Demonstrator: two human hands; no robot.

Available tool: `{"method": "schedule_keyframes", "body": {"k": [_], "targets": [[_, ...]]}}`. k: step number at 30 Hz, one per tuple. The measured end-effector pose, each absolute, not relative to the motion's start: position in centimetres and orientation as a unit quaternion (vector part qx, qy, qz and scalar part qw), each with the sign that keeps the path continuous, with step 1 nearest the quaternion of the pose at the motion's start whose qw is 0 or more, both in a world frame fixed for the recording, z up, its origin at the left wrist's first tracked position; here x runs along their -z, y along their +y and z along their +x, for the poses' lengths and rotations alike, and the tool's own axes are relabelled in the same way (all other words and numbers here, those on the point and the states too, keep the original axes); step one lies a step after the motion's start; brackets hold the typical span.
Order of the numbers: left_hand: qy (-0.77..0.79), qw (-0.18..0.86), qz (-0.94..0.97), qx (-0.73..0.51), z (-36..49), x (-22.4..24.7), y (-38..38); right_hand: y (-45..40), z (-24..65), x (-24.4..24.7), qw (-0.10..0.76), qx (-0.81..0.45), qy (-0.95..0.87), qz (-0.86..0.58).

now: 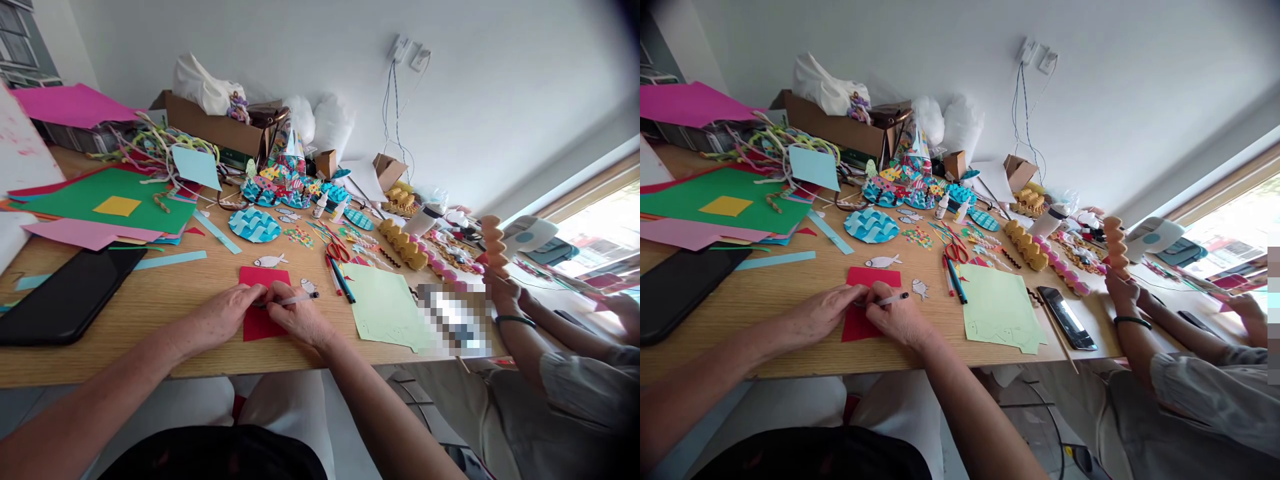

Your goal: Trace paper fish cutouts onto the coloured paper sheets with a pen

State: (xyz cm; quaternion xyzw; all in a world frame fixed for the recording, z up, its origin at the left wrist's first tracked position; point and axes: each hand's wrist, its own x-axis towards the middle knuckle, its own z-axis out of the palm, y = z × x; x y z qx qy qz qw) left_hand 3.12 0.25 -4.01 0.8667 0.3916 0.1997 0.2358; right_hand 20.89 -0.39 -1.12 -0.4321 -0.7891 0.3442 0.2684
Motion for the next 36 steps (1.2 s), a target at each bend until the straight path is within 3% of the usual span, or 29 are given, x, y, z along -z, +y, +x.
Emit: {"method": "schedule_keyframes", "body": {"k": [17,21,26,36], "targets": [[0.396,0.268,0.856,-0.199,2.8,3.7,0.4,-0.9,20.6,1.0,0.282,-0.354,-0.791,-0.413],[0.387,0.287,0.852,-0.207,2.9,3.4,0.4,-1.1,21.7,0.9,0.348,-0.382,-0.732,-0.445],[0.378,0.307,0.848,-0.209,3.0,2.8,0.3,-1.0,21.9,1.4,0.431,-0.315,-0.679,-0.504],[0.366,0.318,0.851,-0.202,3.0,2.0,0.4,-0.2,21.3,2.2,0.327,-0.193,-0.760,-0.527]]}}
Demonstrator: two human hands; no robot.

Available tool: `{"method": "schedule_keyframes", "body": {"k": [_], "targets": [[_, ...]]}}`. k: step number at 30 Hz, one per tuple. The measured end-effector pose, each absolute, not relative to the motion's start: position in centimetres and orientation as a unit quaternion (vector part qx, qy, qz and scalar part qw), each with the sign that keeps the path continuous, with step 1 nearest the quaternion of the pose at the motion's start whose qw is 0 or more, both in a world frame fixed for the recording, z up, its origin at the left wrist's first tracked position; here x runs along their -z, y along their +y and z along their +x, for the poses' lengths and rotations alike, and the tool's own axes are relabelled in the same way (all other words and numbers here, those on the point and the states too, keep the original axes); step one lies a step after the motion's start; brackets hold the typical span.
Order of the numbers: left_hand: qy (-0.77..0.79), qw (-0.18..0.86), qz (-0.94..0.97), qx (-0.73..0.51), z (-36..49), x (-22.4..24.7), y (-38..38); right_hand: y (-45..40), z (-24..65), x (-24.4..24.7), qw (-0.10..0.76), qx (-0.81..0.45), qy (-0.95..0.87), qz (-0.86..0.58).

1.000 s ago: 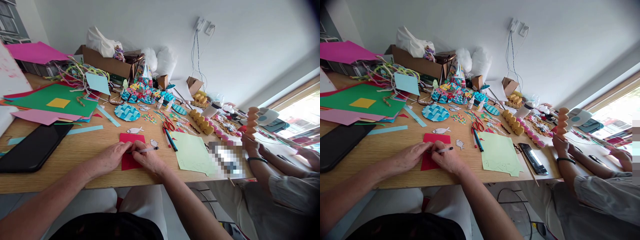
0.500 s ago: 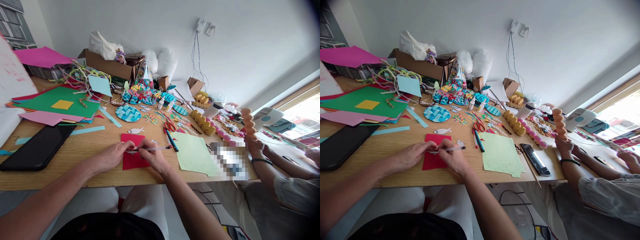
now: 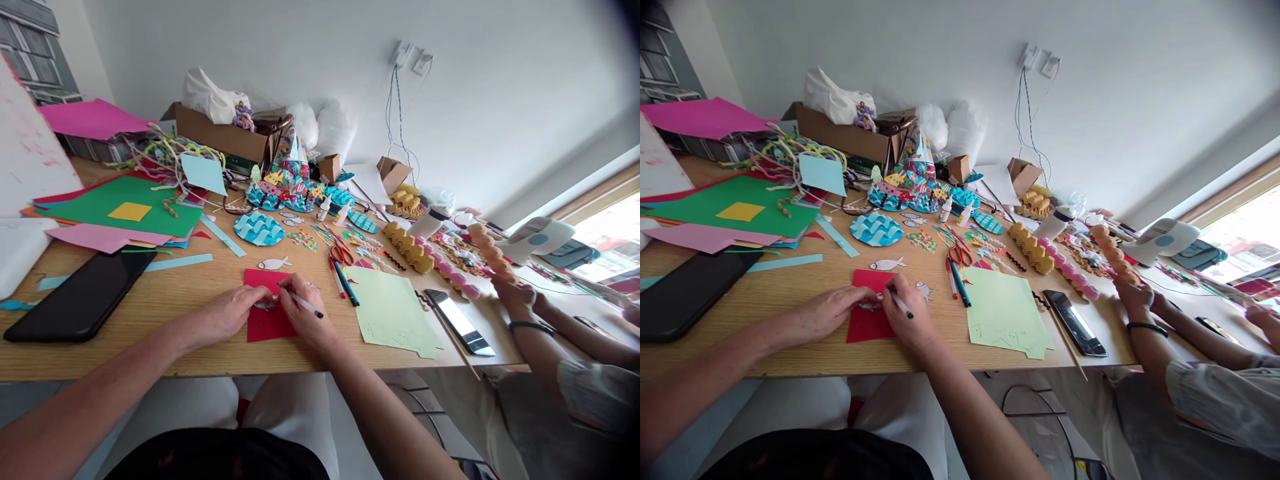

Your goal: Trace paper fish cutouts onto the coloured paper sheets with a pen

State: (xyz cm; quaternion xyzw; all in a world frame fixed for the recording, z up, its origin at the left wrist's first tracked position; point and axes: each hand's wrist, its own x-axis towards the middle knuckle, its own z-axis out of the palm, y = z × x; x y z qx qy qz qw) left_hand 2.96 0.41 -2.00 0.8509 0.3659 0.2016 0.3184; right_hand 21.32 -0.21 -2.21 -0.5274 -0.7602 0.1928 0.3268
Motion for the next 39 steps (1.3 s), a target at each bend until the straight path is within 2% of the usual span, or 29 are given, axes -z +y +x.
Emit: {"method": "schedule_keyframes", "body": {"k": [7,18,21,24,27,32,39], "targets": [[0.341,0.323,0.866,-0.172,1.6,0.5,3.2,-0.6,21.3,1.5,0.306,-0.178,-0.765,-0.538],[0.253,0.363,0.882,-0.162,2.5,2.8,5.0,-0.2,21.2,1.7,0.306,-0.177,-0.767,-0.535],[0.249,0.350,0.886,-0.175,2.3,3.0,5.0,-0.1,21.8,1.2,0.329,-0.231,-0.747,-0.530],[0.258,0.334,0.888,-0.186,2.1,3.2,5.0,0.1,22.7,0.5,0.350,-0.357,-0.716,-0.487],[0.256,0.329,0.890,-0.187,2.1,3.4,5.1,0.2,23.0,-0.3,0.305,-0.418,-0.731,-0.445],[0.250,0.334,0.889,-0.186,2.4,3.0,5.0,0.2,22.1,-0.9,0.229,-0.371,-0.793,-0.426],[0.258,0.348,0.883,-0.183,2.7,2.4,4.9,0.0,21.3,-0.8,0.211,-0.360,-0.792,-0.445]]}}
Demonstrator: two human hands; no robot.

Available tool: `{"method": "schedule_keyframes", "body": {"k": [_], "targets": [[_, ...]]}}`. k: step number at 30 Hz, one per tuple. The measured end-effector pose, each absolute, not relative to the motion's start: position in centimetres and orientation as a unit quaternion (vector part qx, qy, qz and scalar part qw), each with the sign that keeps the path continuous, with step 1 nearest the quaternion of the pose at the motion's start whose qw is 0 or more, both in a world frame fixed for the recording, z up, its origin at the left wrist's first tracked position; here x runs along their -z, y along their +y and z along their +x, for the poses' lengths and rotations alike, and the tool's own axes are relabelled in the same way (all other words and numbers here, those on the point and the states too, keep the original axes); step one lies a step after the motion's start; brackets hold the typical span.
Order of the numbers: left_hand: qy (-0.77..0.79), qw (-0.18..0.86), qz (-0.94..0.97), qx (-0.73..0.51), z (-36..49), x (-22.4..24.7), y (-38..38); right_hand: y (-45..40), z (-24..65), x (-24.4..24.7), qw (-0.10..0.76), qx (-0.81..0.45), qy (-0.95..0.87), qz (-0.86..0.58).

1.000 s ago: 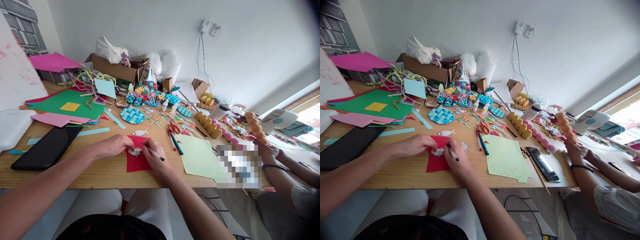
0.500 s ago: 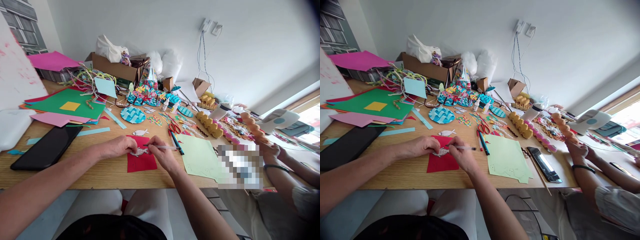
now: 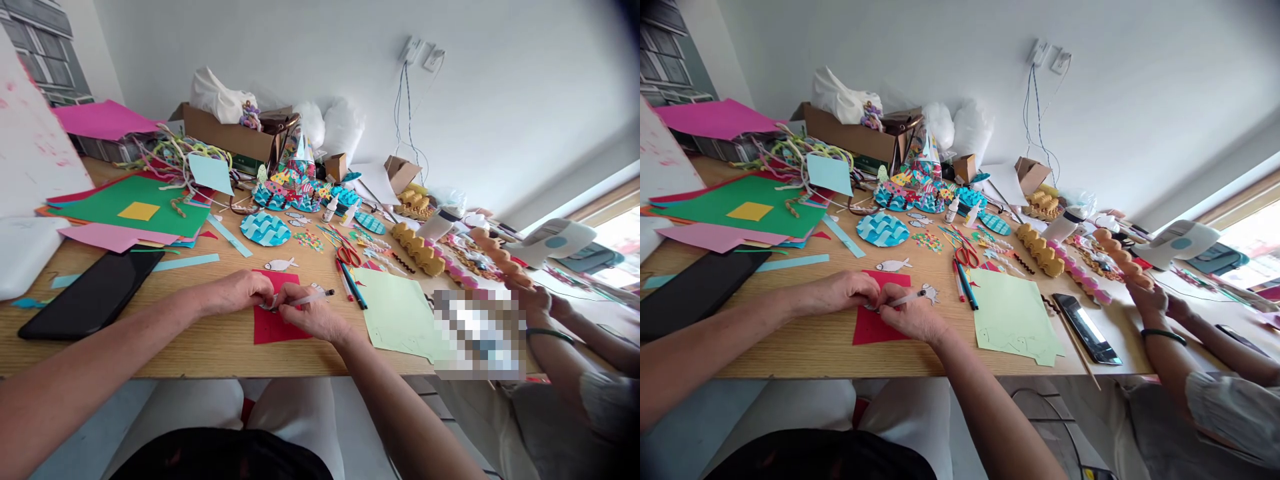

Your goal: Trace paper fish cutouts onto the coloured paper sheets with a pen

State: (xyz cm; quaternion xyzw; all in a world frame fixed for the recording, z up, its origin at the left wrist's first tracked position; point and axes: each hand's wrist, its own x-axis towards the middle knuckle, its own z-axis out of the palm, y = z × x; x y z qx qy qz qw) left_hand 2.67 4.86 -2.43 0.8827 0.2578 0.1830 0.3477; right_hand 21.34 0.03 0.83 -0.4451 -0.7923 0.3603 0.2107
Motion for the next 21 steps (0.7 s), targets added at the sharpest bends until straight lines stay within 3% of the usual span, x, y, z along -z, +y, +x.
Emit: {"method": "schedule_keyframes", "body": {"k": [21], "targets": [[0.243,0.359,0.884,-0.173,2.56,2.61,5.15,0.24,21.45,-0.19,0.197,-0.340,-0.812,-0.432]]}}
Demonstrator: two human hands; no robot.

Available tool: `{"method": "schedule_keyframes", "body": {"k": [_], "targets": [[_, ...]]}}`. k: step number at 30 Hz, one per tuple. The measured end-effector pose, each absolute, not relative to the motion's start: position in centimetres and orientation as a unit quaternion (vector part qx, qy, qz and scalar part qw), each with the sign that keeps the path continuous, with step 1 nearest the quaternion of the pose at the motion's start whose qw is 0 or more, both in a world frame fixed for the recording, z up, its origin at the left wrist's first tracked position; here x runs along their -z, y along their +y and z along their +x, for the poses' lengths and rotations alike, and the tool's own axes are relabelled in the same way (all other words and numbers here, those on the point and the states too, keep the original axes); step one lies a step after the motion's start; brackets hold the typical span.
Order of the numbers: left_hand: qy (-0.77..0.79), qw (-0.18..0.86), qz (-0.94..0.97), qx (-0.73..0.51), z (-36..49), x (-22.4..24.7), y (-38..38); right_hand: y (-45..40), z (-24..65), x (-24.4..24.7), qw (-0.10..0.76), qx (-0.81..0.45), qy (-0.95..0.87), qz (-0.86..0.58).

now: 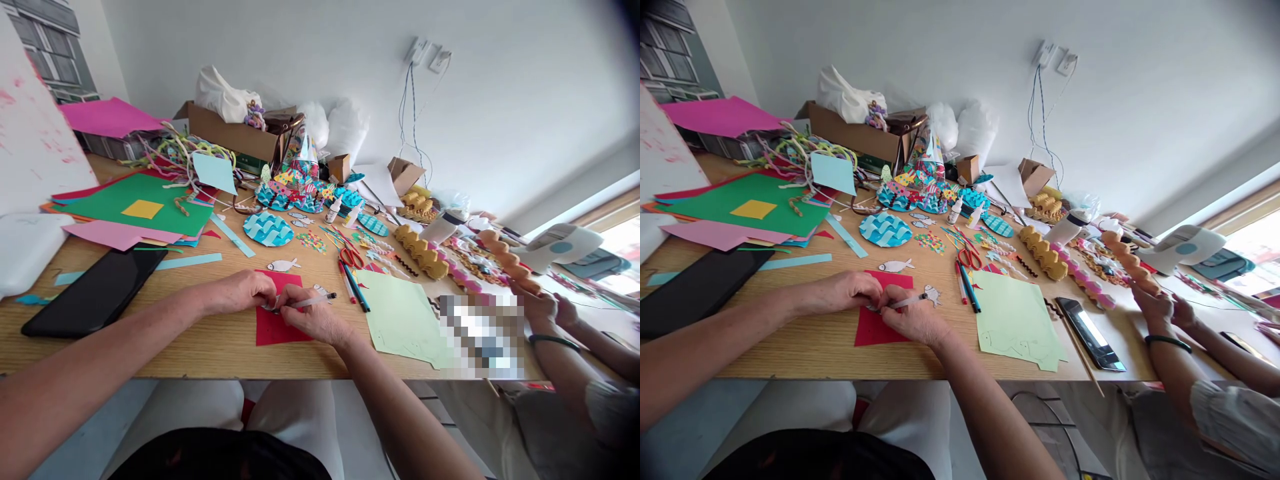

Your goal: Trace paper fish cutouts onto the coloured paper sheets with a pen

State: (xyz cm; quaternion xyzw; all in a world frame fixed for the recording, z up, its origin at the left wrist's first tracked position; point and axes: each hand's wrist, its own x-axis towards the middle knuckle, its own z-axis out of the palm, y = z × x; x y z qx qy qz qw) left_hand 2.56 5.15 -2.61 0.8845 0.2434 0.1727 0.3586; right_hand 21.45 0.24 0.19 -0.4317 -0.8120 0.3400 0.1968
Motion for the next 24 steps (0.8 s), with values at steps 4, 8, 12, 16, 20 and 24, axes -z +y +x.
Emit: {"method": "schedule_keyframes", "body": {"k": [4,8,12,16,20,24], "targets": [[0.240,0.355,0.887,-0.171,2.6,2.8,5.3,0.2,21.3,0.1,0.176,-0.307,-0.828,-0.436],[0.243,0.352,0.888,-0.168,2.5,2.7,5.2,0.3,21.0,0.5,0.193,-0.312,-0.829,-0.422],[0.261,0.351,0.883,-0.169,2.5,2.7,5.1,0.4,20.6,0.9,0.208,-0.325,-0.825,-0.414],[0.257,0.365,0.880,-0.162,2.4,2.5,5.2,0.3,20.3,1.0,0.216,-0.318,-0.823,-0.417],[0.249,0.380,0.878,-0.152,2.3,2.0,5.2,0.2,20.1,0.9,0.225,-0.316,-0.825,-0.411],[0.259,0.382,0.874,-0.149,2.3,1.8,5.2,0.0,20.0,0.7,0.227,-0.320,-0.821,-0.415]]}}
